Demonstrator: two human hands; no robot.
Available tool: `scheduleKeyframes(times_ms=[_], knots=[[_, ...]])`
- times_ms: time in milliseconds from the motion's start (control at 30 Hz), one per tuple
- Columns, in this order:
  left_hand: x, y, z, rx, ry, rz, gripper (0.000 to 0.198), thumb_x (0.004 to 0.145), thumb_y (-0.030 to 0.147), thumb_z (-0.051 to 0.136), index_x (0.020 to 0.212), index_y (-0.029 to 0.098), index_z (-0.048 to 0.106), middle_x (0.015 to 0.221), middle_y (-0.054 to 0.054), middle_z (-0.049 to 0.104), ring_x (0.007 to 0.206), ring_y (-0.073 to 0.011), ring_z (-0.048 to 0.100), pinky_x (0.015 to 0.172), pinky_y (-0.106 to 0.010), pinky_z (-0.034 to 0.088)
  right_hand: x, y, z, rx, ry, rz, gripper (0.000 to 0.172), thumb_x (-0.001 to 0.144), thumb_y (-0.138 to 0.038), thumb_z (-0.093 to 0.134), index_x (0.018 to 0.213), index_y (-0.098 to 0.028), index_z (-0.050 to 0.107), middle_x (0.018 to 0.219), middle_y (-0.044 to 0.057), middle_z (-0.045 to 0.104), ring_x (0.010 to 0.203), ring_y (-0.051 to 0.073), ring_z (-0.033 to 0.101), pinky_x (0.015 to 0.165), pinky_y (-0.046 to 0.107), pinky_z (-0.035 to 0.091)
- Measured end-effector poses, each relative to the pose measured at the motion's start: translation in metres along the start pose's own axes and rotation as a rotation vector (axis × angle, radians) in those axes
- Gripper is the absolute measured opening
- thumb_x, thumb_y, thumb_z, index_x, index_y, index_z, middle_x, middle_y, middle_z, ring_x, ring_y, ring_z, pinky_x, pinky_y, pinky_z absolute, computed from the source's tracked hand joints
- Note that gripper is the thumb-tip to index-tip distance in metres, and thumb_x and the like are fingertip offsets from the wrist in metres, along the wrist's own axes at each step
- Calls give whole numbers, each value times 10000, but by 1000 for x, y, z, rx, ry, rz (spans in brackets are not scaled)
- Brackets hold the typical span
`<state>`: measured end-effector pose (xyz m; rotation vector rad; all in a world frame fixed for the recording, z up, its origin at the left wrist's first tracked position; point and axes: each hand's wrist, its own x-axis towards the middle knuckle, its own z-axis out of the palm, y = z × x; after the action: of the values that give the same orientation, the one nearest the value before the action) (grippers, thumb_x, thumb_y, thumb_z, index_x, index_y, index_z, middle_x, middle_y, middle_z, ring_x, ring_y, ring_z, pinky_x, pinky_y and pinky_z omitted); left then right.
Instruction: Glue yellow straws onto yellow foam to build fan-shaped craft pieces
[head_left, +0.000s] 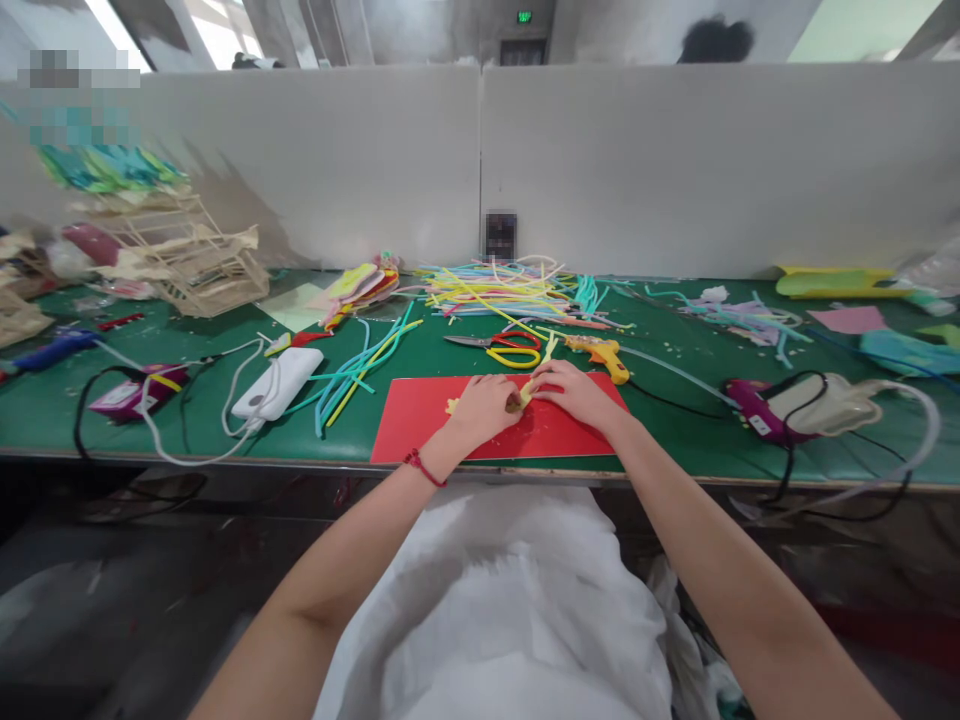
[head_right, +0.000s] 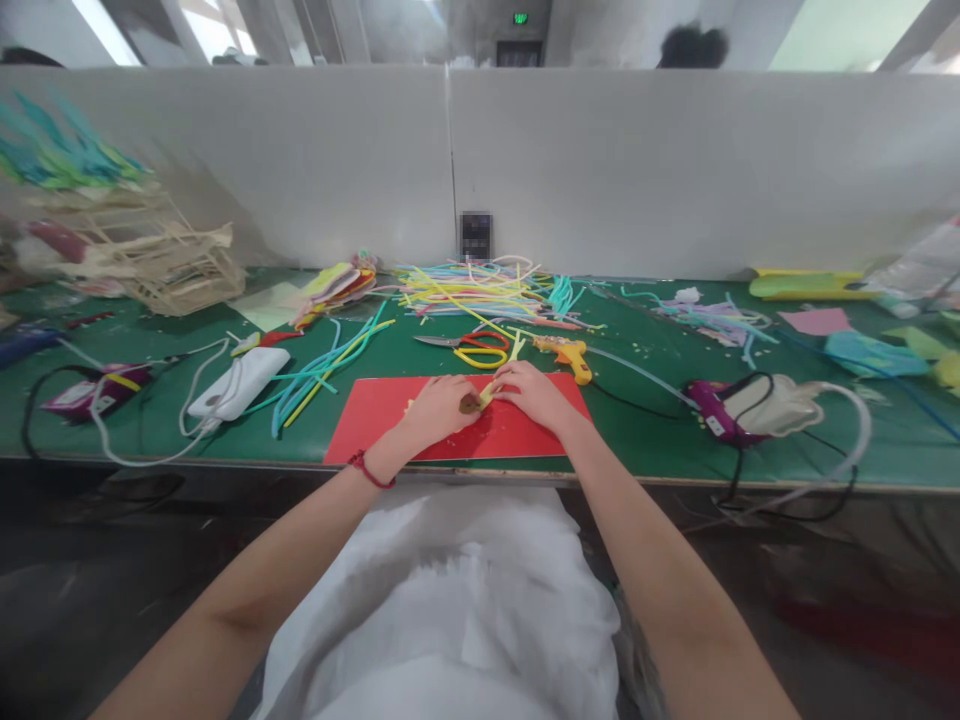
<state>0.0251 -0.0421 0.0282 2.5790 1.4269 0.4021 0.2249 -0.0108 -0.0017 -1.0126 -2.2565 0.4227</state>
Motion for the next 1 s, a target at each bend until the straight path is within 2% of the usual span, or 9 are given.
scheduleKeyframes(times_ms=[333,433,500,567,600,700,767,867,1000], knots=[[-1,-1,1,-23,9,2,101,792,250,586,840,171,625,926,-70,669,951,-229,599,875,-372,419,-1,2,-1,26,24,8,190,874,-311,527,855,-254,707,1034,48,618,1008,187,572,945,370,447],[-1,-2,3,-32,17,-4,107,789,256,590,832,165,628,896,-73,666,941,-229,601,870,-370,422,-3,13,-12,-62,207,114,206,874,-329,516,853,-239,700,983,57,641,953,197,587,920,366,451],[-1,-2,3,-32,17,-4,120,797,266,583,834,161,628,896,-75,664,942,-231,600,868,-372,424,-9,25,-22,-145,367,219,223,867,-329,508,864,-202,691,957,106,630,968,250,562,921,449,423],[-1,-1,3,-26,13,-5,127,804,271,576,838,160,628,906,-73,663,948,-228,600,871,-371,423,-16,37,-30,-290,529,395,215,839,-305,523,891,-171,683,979,148,605,982,289,535,893,496,410],[-1,-1,2,-23,10,-9,125,804,269,575,838,161,628,908,-70,662,948,-224,601,873,-367,422,-21,42,-33,-375,559,491,214,817,-294,543,918,-162,677,1004,161,595,1000,301,523,883,496,408],[-2,1,0,-14,3,-31,111,800,260,575,832,167,628,909,-56,664,946,-208,603,881,-350,418,-30,49,-36,-498,506,735,316,772,-277,571,1059,-160,634,1049,160,585,1004,300,524,836,445,426],[-2,2,-1,-13,2,-41,108,798,259,575,830,171,628,915,-52,666,950,-202,602,884,-341,416,-32,50,-36,-480,452,814,433,763,-277,570,1183,-172,565,1041,138,594,967,277,545,801,396,438],[-2,2,-2,-18,1,-44,110,796,262,577,829,171,629,920,-51,669,955,-203,601,885,-339,414,-30,53,-35,-453,456,816,543,752,-264,566,1280,-173,476,1009,117,601,935,255,558,772,350,436],[-2,1,-2,-22,-4,-40,110,795,260,577,822,170,633,911,-53,674,950,-204,601,881,-339,415,-26,58,-33,-497,501,837,497,762,-249,544,1249,-166,495,1035,138,585,907,261,561,747,358,428]])
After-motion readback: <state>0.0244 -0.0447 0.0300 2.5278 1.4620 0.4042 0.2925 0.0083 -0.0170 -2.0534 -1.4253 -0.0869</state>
